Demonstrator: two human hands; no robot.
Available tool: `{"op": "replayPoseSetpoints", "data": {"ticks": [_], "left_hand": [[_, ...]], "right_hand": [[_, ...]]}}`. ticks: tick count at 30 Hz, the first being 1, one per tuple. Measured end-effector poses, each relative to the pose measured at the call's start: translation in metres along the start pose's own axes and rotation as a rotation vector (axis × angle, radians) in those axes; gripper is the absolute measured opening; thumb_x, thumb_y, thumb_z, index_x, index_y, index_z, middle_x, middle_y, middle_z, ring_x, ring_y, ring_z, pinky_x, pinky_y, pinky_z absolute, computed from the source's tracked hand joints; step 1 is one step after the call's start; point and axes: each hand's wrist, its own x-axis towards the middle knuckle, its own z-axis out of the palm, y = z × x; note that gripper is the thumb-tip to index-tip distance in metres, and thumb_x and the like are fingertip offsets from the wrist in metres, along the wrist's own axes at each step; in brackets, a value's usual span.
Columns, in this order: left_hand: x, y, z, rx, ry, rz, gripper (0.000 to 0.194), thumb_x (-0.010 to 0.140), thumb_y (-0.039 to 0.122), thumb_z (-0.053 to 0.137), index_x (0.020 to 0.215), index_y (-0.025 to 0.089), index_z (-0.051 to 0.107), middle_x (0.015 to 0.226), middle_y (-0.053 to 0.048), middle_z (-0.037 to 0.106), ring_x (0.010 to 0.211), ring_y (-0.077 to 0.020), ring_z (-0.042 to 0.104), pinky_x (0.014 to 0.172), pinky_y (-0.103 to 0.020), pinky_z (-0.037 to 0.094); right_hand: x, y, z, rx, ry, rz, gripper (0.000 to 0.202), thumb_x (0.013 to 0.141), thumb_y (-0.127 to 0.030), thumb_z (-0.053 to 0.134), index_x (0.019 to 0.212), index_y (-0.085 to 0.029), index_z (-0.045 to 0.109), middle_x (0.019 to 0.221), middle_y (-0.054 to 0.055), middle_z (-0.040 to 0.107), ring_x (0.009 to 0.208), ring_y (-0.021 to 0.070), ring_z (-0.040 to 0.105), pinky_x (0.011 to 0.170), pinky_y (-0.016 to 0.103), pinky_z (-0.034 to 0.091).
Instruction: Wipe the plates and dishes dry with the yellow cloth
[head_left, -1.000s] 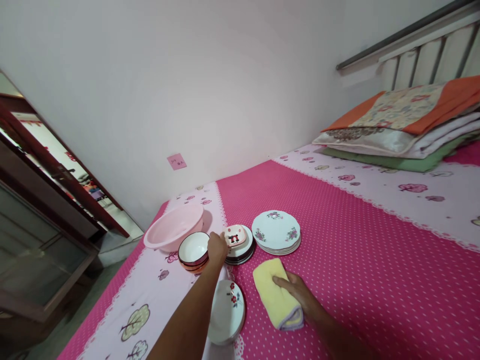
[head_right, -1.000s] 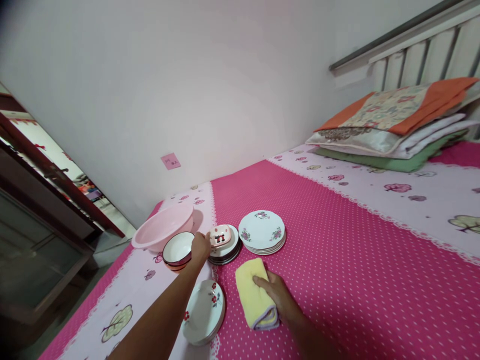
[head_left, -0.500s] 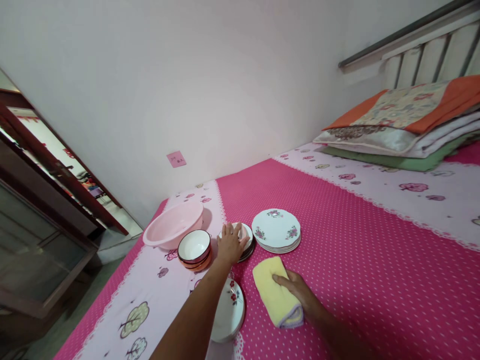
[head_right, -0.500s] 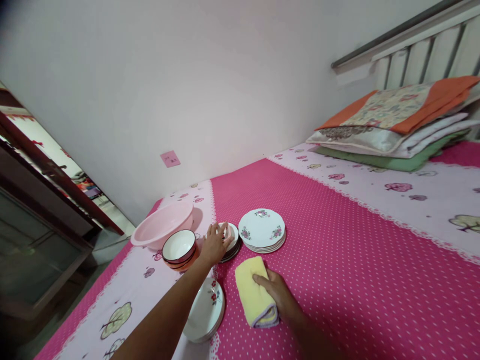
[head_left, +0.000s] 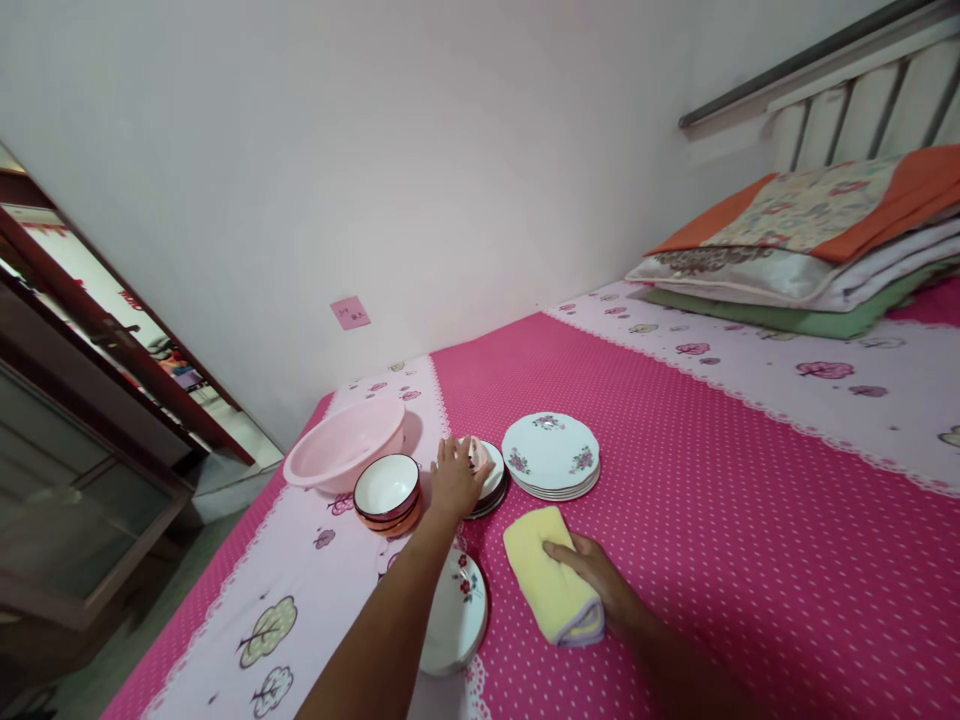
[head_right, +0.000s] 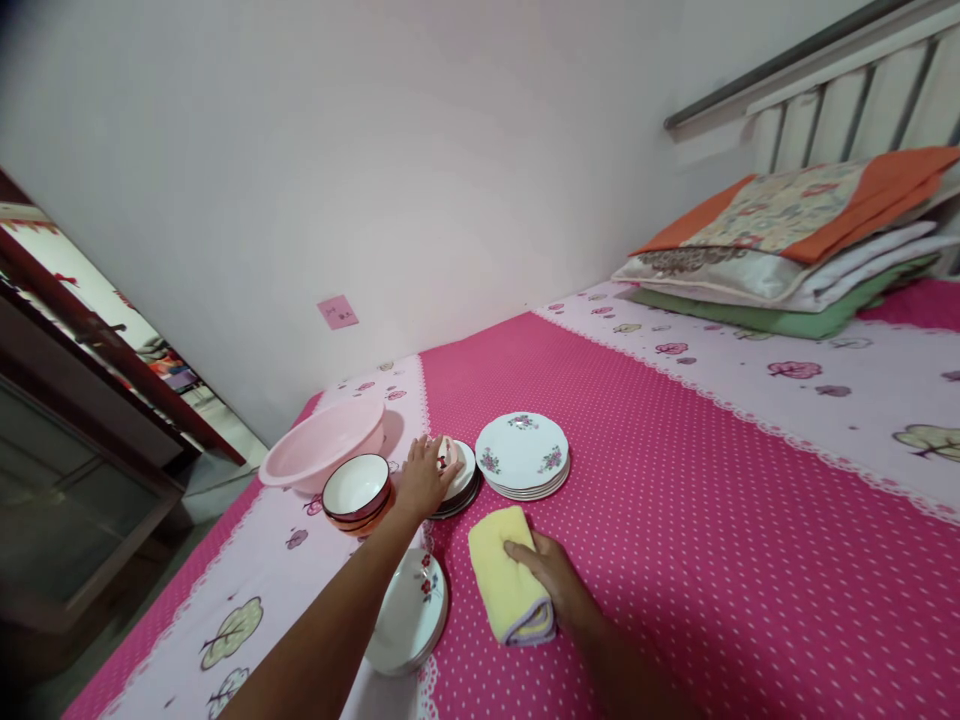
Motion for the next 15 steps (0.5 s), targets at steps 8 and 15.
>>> {"op": "replayPoseSetpoints", "data": {"ticks": [8,15], "left_hand": [[-0.107,-0.017,-0.061,-0.428,0.305,-0.224,0.041,0.103,0.047,0.037,0.127,0.023,0.06,0.126,-0.011,0.071,0.115,-0.0233,0.068,0.099,-0.036,0.053],[-0.204,-0.081,-0.056,-0.517,0.37,-0.689,0.051,0.085,0.073,0.051,0.081,0.023,0.058,0.069,-0.002,0.066,0.059,-0.0217,0.063,0.061,-0.035,0.05]], "right_hand": [[-0.006,-0.006,0.003,0.013,0.012,0.035,0.051,0.062,-0.047,0.088,0.099,-0.017,0.07,0.078,0.009,0.079,0.069,0.0294,0.076,0.065,0.037,0.059],[-0.01,-0.01,0.001,-0.023,0.044,0.068,0.048,0.063,-0.043,0.089,0.097,-0.016,0.071,0.075,0.007,0.078,0.064,0.0261,0.073,0.062,0.034,0.058]]}}
